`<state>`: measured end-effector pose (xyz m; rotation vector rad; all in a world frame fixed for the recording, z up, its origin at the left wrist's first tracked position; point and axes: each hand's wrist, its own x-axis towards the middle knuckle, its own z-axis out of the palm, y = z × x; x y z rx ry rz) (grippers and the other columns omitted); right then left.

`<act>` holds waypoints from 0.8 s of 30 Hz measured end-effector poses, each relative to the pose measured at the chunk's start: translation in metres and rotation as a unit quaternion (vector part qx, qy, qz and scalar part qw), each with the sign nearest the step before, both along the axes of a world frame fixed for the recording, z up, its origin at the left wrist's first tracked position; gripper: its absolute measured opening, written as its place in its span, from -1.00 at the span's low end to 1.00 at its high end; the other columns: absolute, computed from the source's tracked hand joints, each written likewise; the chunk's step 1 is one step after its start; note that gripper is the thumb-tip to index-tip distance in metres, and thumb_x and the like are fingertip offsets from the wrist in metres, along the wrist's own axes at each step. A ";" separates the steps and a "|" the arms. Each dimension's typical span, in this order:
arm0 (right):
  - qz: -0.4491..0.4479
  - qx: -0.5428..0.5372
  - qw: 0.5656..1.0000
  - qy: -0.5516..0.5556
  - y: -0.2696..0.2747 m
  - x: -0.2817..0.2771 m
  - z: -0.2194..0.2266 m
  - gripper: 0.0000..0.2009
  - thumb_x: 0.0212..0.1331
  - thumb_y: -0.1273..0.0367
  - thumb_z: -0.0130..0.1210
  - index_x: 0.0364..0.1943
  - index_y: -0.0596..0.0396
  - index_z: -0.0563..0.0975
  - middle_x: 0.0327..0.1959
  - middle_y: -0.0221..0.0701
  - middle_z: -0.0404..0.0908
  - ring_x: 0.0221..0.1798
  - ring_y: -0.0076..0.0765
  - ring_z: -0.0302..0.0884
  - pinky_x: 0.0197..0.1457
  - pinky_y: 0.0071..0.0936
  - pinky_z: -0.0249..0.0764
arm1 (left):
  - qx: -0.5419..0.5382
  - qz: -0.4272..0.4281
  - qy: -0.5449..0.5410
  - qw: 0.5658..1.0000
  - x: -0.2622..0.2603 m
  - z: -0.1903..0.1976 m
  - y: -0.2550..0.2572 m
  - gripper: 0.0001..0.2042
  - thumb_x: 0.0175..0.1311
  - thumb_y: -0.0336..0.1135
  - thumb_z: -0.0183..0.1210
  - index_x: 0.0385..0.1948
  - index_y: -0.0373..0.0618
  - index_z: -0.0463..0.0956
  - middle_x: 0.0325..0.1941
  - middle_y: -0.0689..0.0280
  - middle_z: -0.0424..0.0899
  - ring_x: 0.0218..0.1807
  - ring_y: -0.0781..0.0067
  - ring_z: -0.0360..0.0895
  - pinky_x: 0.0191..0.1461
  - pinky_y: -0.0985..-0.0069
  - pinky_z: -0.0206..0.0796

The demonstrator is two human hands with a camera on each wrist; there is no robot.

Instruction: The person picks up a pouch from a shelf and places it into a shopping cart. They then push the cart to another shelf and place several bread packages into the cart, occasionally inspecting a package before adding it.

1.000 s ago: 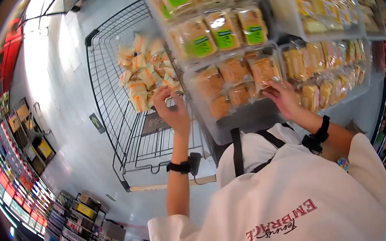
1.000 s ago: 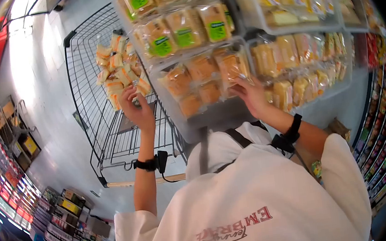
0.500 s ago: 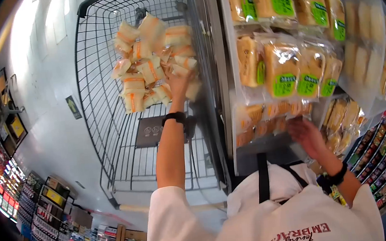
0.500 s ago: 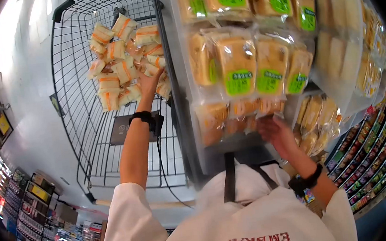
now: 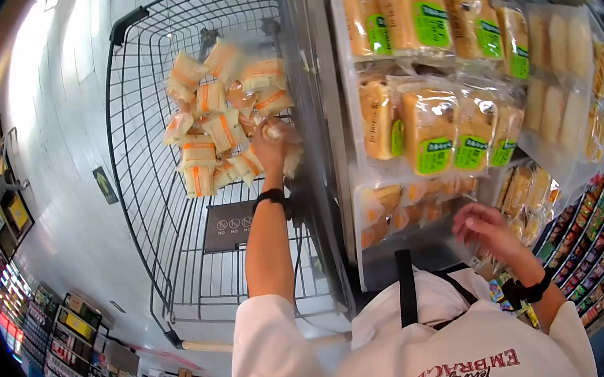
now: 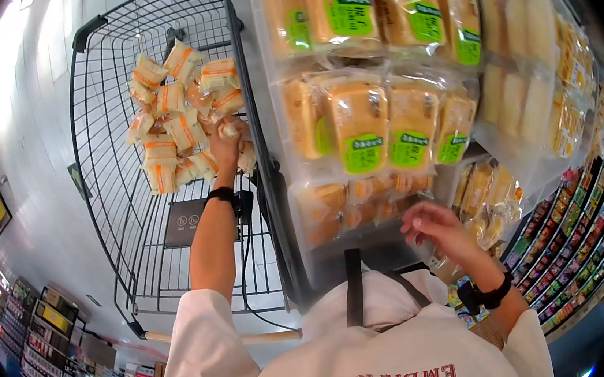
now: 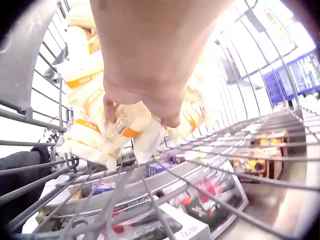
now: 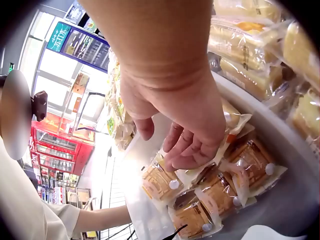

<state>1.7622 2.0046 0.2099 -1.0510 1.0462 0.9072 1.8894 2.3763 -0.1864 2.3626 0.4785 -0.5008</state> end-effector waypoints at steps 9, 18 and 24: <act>0.077 0.052 0.988 -0.122 0.008 0.007 0.023 -0.77 0.28 0.33 0.10 -0.06 0.12 0.49 -0.16 -0.35 0.61 -0.17 -0.45 0.57 -0.11 -0.53 0.45 | -0.225 0.154 -0.091 0.958 -0.016 0.139 0.039 -0.60 0.10 -0.44 0.18 0.05 -0.21 0.56 -0.12 0.22 0.65 -0.10 0.52 0.53 -0.04 0.57 0.37; 0.185 -0.061 0.866 -0.460 0.026 0.012 0.081 -0.47 0.02 0.27 0.33 0.11 0.10 0.46 0.17 -0.33 0.46 0.16 -0.32 0.45 0.09 -0.47 0.44 | -0.262 0.173 -0.161 0.936 -0.070 0.417 0.039 -0.62 0.24 -0.56 0.11 0.13 -0.31 0.46 0.10 0.22 0.57 0.05 0.48 0.52 0.15 0.54 0.35; 0.327 -0.258 0.617 -0.668 0.085 -0.008 0.134 -0.26 -0.22 0.15 0.43 0.15 0.06 0.39 0.26 -0.15 0.36 0.20 -0.07 0.41 0.13 -0.27 0.44 | -0.270 -0.043 -0.146 0.951 -0.136 0.505 -0.036 -0.58 0.25 -0.60 0.13 0.19 -0.31 0.40 0.15 0.19 0.53 0.12 0.44 0.49 0.12 0.54 0.41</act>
